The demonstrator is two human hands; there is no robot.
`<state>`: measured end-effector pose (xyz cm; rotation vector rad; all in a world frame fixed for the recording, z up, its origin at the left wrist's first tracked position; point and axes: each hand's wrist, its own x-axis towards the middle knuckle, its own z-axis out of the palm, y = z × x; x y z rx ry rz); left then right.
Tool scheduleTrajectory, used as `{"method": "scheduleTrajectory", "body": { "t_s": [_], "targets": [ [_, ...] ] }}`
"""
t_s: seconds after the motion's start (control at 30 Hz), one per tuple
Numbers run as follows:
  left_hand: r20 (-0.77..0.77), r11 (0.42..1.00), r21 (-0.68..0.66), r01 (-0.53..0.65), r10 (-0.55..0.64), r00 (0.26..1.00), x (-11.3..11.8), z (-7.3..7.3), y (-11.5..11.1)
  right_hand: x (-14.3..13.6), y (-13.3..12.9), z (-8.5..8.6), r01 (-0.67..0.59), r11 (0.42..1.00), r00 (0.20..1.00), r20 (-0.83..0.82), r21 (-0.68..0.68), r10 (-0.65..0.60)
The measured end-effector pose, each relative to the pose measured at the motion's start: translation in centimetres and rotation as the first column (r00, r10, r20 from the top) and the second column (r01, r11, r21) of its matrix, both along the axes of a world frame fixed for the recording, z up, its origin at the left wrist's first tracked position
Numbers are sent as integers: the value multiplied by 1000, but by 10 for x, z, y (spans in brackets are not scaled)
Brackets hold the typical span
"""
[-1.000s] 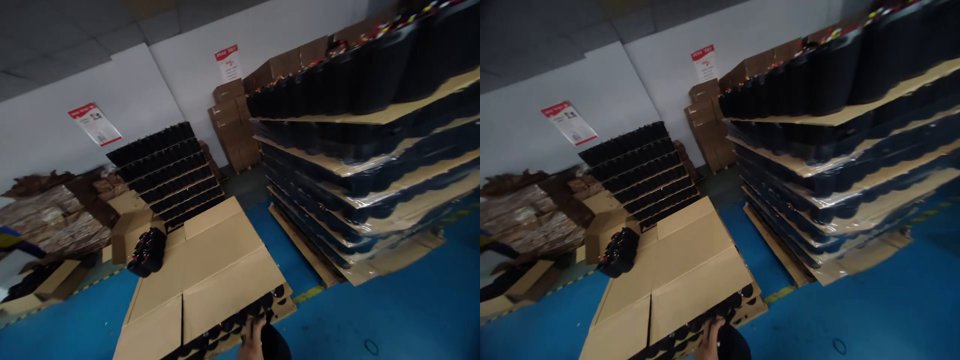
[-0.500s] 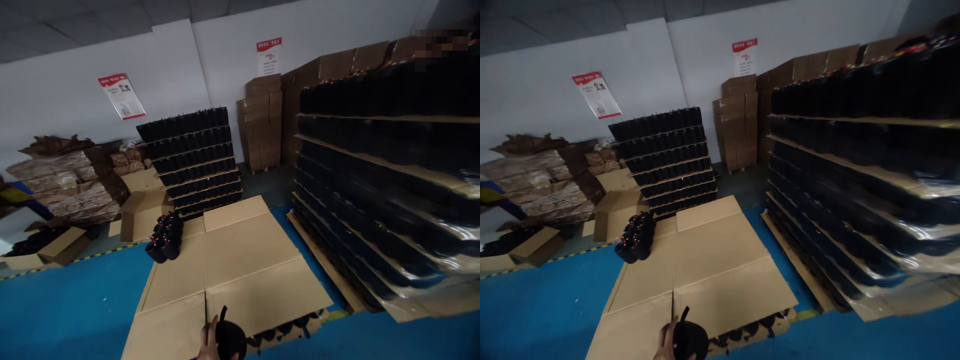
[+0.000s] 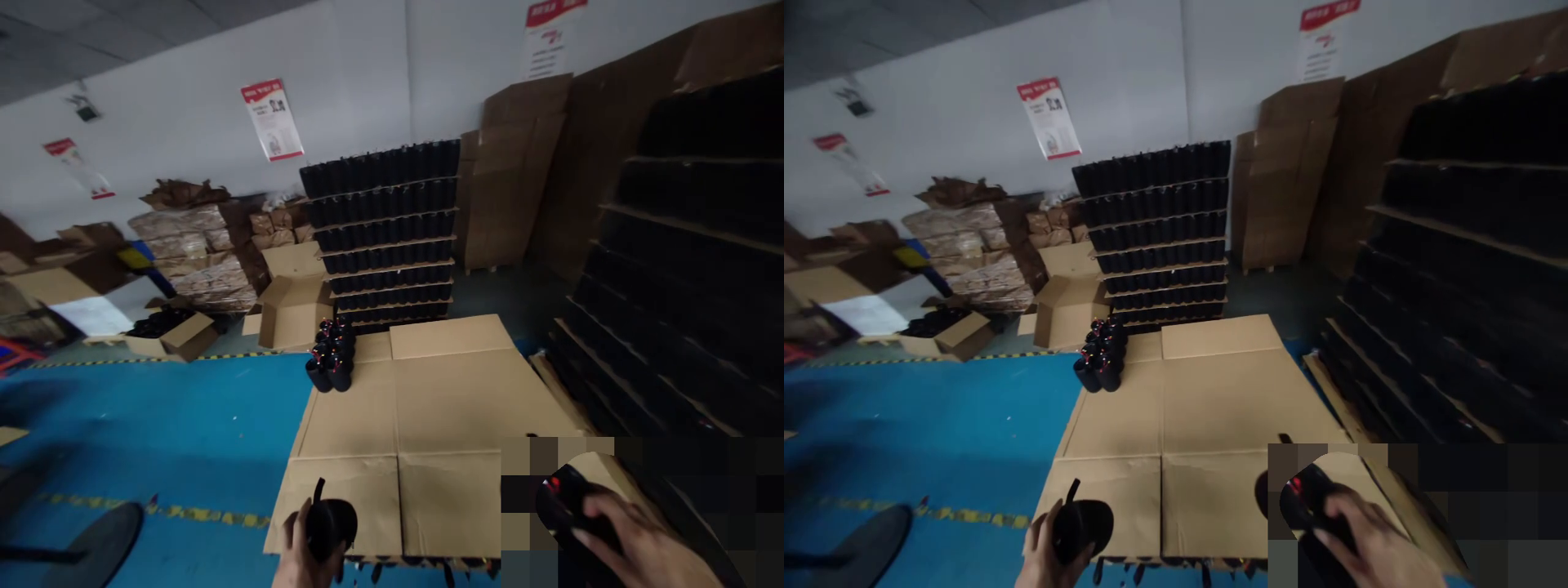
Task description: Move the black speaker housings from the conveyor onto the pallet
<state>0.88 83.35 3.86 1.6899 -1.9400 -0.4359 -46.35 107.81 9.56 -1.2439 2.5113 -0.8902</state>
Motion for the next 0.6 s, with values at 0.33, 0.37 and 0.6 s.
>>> {"method": "scheduleTrajectory", "body": {
  "t_s": [0.33, 0.37, 0.6],
  "targets": [
    [45, 999, 4, 49, -49, 998, 37, 11, -133, 151, -273, 3, -424, 872, 896, -27, 243, 443],
    [49, 998, 11, 66, -66, 997, 39, 8, -156, 167, -296, 1, -430, 866, 892, -29, 257, 451],
    [79, 992, 90, 91, -98, 992, 38, -38, -309, 262, -440, -40, -390, 852, 903, -33, 350, 428]
  ]
}}
